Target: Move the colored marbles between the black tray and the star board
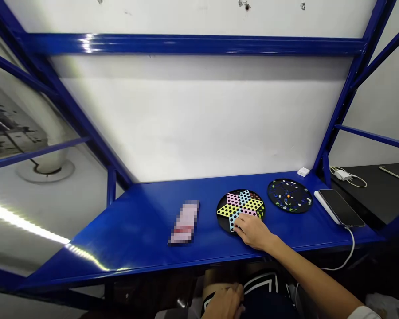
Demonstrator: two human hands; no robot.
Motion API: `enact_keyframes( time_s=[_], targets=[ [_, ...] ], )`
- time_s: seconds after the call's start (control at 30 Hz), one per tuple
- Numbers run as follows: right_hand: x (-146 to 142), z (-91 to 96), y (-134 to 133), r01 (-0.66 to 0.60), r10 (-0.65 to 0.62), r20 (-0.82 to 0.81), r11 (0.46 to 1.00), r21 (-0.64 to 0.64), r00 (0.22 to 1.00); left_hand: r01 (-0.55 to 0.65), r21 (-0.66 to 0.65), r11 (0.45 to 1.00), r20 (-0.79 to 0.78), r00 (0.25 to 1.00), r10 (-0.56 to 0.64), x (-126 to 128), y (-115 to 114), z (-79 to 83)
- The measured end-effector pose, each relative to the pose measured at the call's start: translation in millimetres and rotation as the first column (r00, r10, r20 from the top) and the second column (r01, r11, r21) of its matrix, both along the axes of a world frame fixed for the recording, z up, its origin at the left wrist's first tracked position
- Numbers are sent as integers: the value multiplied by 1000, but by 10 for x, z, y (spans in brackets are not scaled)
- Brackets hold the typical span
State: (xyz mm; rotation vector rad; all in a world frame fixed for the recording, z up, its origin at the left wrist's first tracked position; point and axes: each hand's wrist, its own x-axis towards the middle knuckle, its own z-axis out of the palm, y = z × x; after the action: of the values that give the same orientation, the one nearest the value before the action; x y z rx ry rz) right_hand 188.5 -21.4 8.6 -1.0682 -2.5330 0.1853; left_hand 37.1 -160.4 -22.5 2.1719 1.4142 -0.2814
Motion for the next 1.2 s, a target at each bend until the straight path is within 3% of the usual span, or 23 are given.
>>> enact_keyframes(
  time_s=[0.07,0.17,0.27,0.33,0.43,0.53,0.63,0.8,0.9,1.07,1.13,1.2],
  targets=[
    [-9,-3,-5,-1,0,-33,1000,-6,999,-20,-10,1000,202,979,22,-14,35,248],
    [11,15,-19,9,-17,-177,999,-47,984,-151,66,986,447,888,106,-41,173,595],
    [120,21,-17,78,-124,-444,990,-121,887,-318,197,927,573,805,154,-80,431,761],
    [248,8,1,143,-219,-583,974,-174,783,-391,312,866,572,805,157,-95,627,762],
    [482,-35,30,227,-326,-663,945,-235,674,-388,448,806,493,859,139,-78,860,685],
    [724,-91,35,298,-405,-682,914,-277,609,-339,474,812,448,887,109,-42,977,619],
    [977,-138,26,361,-458,-699,884,-297,549,-337,427,839,485,868,102,-35,1017,593],
    [1435,-187,44,541,-564,-703,786,-298,432,-339,502,796,475,877,74,-43,1011,514],
    [1602,-224,69,624,-620,-663,728,-285,419,-308,571,761,421,905,51,-36,1015,435],
    [1532,-251,112,620,-617,-620,742,-254,484,-332,648,686,403,913,61,88,1209,522],
    [1468,-240,125,617,-609,-615,749,-240,500,-278,651,706,356,934,39,220,1345,615],
    [1440,-232,132,623,-606,-620,748,-231,499,-161,628,761,281,959,-29,372,1472,665]
  ],
)
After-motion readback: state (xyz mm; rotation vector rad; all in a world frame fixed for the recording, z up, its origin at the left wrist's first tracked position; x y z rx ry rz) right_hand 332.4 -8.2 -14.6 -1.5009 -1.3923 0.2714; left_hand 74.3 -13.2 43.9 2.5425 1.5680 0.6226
